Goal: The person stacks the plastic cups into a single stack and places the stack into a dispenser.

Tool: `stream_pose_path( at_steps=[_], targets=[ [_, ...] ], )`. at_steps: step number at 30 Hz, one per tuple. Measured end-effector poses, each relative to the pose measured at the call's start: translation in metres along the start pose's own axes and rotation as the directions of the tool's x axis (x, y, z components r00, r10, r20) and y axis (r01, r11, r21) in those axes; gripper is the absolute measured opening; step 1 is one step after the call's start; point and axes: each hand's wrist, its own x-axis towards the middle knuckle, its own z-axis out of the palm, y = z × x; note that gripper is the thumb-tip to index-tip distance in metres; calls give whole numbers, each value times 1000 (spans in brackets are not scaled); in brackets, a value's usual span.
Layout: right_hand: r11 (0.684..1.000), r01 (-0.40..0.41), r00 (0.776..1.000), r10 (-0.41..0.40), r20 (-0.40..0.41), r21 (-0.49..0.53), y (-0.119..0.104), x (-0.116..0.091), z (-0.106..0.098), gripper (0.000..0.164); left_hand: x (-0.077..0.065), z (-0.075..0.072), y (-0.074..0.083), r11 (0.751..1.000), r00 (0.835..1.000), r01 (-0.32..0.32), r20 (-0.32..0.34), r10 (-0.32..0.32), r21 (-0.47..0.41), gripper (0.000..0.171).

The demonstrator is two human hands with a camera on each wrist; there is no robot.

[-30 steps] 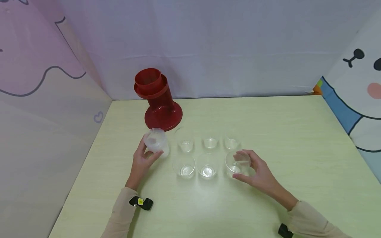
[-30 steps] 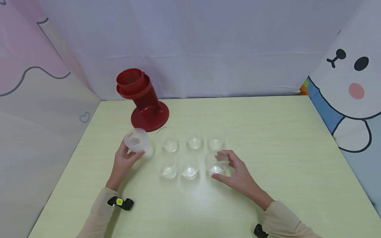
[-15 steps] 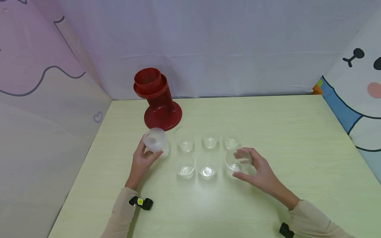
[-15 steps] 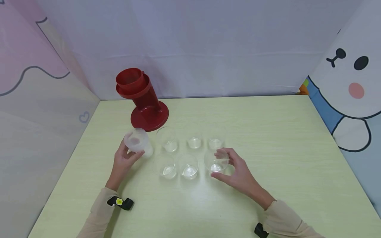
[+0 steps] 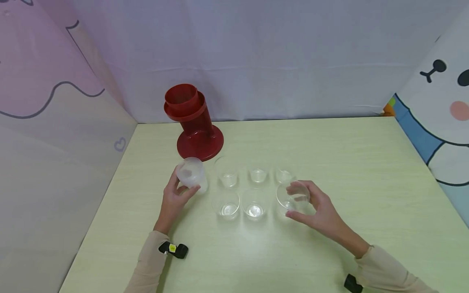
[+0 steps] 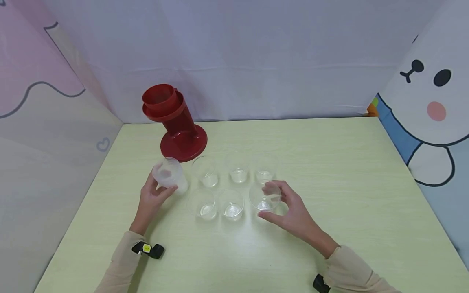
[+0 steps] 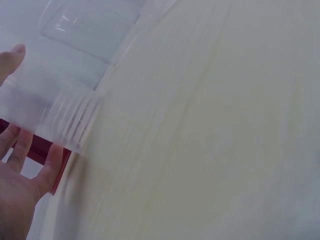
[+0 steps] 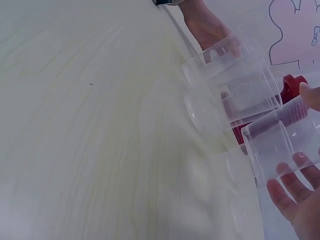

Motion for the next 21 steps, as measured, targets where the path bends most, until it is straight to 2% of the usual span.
stream_pose_path(
  at_steps=[21],
  targets=[
    [999,27,1000,-28,-12,-20,-14,6,1,62,0,0,0,1000,1000,-4,-4,4,14,75]
  ],
)
